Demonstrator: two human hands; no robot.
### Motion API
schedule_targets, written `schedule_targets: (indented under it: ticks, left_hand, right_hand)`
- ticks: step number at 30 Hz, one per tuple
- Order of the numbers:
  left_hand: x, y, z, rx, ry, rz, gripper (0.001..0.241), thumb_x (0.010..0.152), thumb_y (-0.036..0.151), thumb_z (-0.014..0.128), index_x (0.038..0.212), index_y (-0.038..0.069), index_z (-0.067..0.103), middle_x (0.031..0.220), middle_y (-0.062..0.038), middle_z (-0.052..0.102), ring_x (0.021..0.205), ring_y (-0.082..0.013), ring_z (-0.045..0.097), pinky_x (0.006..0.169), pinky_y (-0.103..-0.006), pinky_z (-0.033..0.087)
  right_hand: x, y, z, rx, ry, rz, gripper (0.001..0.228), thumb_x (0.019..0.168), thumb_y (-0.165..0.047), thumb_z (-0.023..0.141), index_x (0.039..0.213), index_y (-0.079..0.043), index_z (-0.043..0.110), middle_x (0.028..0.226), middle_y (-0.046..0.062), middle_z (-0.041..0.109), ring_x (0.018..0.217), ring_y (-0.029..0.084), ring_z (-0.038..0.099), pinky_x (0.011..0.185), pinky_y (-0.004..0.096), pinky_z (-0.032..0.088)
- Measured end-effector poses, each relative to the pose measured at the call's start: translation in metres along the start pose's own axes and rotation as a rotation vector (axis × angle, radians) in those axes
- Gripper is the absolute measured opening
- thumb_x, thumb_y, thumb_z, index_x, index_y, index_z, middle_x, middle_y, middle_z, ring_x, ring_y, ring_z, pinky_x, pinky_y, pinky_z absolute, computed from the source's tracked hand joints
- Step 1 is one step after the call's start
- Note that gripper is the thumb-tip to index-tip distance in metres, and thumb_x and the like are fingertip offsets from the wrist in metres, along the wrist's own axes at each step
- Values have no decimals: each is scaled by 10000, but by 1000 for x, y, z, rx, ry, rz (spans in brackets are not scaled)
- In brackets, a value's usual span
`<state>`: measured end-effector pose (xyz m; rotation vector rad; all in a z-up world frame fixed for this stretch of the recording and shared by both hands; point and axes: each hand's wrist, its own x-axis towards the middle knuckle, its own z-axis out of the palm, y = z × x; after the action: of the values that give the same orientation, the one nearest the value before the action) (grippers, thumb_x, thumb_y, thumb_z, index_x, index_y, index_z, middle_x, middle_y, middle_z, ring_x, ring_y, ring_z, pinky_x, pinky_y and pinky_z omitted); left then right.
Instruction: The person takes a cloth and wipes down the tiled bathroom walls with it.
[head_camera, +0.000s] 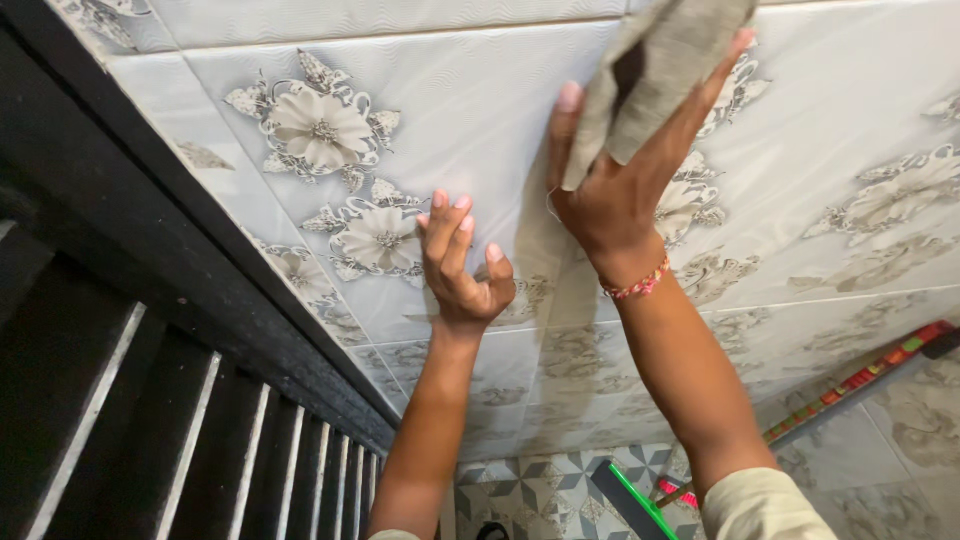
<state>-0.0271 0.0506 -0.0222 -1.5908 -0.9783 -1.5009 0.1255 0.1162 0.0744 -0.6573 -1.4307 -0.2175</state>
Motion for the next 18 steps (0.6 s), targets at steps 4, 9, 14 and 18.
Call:
schedule_targets:
  ticks: [4,9,14,18]
  left_hand:
    - [0,-1,0,-25,9,-14,421,1007,75,554,1394,17,400,1413,-189,527,1437,-403,472,1313,-502,245]
    - [-1,1,0,-15,17,-23,405,1021,85,546,1387,10,391,1408,-195,518,1426,-406,488,1304,-500,263]
    - [-1,0,-2,-41,24,-20,405,1021,111,534,1389,16,392,1402,-194,521,1423,-409,482,1305,-506,258]
    - [-1,-1,-3,-57,2,-11,414,1015,126,537,1389,19,395,1396,-189,528,1428,-420,478,1303,-507,257]
  right_hand:
    - [12,-5,-5,-287,-12,-442,751,1063,-235,552,1695,-215,146,1751,135,-15,1597,341,-80,1345,459,-8]
    - [-6,-12,-17,-368,-270,-400,649,1090,-390,641,1534,-6,366,1589,339,346,1525,484,245,1152,583,-132]
    - [-45,-6,-15,-234,-319,-338,656,1088,-345,716,1601,-42,441,1611,336,330,1545,490,216,1273,554,2]
    - [-49,6,-1,145,-132,-206,559,1075,-311,758,1434,-96,386,1661,265,238,1571,461,269,1297,572,150]
